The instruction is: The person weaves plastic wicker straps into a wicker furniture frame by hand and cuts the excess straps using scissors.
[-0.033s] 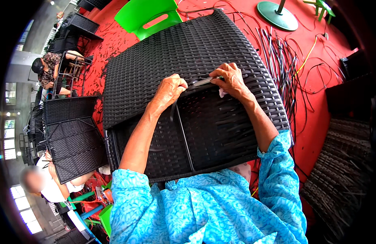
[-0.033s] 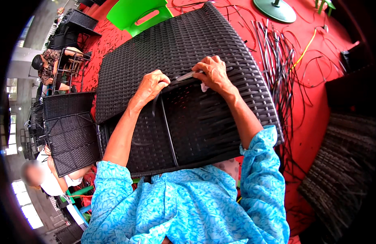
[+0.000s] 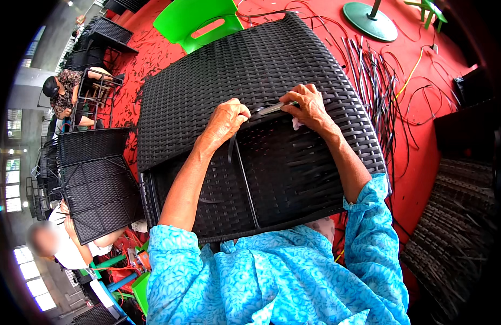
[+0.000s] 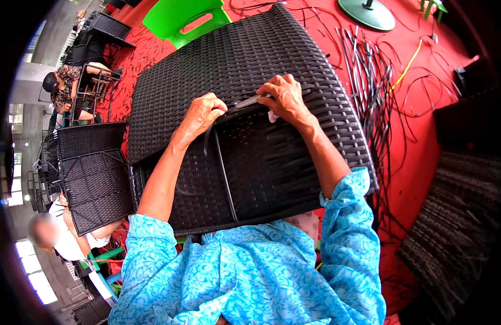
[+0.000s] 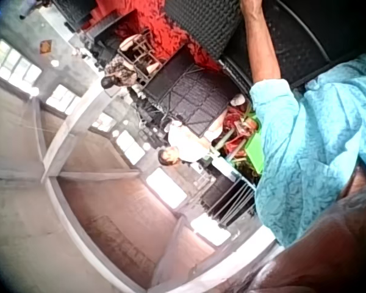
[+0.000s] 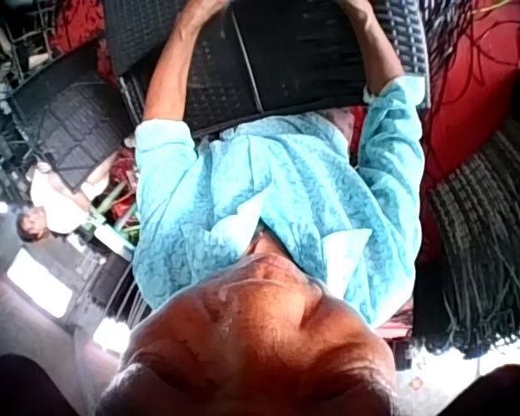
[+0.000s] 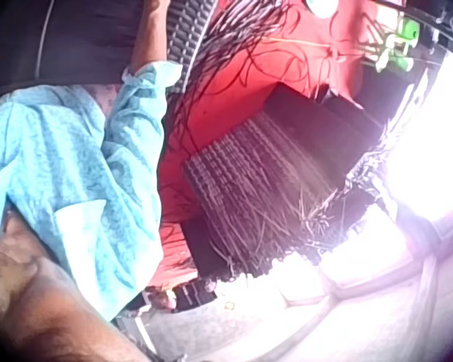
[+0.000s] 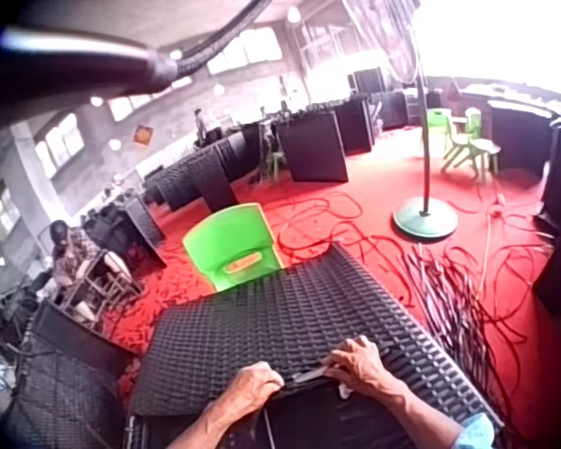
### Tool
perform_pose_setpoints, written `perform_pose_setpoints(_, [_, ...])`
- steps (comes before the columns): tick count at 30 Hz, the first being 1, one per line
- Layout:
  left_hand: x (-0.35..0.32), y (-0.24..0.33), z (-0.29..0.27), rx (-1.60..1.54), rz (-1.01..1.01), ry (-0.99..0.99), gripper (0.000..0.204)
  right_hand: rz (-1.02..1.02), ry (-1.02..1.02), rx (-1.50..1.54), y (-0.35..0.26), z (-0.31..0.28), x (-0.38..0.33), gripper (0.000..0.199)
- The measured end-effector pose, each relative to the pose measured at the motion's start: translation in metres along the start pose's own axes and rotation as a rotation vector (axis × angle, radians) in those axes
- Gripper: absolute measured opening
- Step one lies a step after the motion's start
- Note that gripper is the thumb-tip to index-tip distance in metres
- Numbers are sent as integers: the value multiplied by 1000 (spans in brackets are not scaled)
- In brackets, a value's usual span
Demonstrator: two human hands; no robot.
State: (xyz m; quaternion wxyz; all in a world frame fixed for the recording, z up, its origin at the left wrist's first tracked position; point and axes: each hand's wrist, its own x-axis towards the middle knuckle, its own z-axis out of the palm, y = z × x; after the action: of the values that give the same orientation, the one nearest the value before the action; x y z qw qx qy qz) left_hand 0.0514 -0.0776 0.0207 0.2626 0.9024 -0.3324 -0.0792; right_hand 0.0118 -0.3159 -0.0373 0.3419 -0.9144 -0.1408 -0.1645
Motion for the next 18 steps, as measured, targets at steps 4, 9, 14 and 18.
perform_pose_setpoints(4, [3, -3, -3, 26, 52, -42, 8, 5, -14, -5, 3, 3, 0, 21])
perform_pose_setpoints(9, [16, -2, -12, 10, 39, -163, 7, 7, -9, -18, 3, 3, -1, 21])
perform_pose_setpoints(14, [23, 6, -13, -9, 15, -236, 6, -8, 4, -8, 3, 2, 0, 22])
perform_pose_setpoints(18, [15, -2, 2, -10, 62, -71, 8, -31, 70, 14, 6, 6, -1, 19])
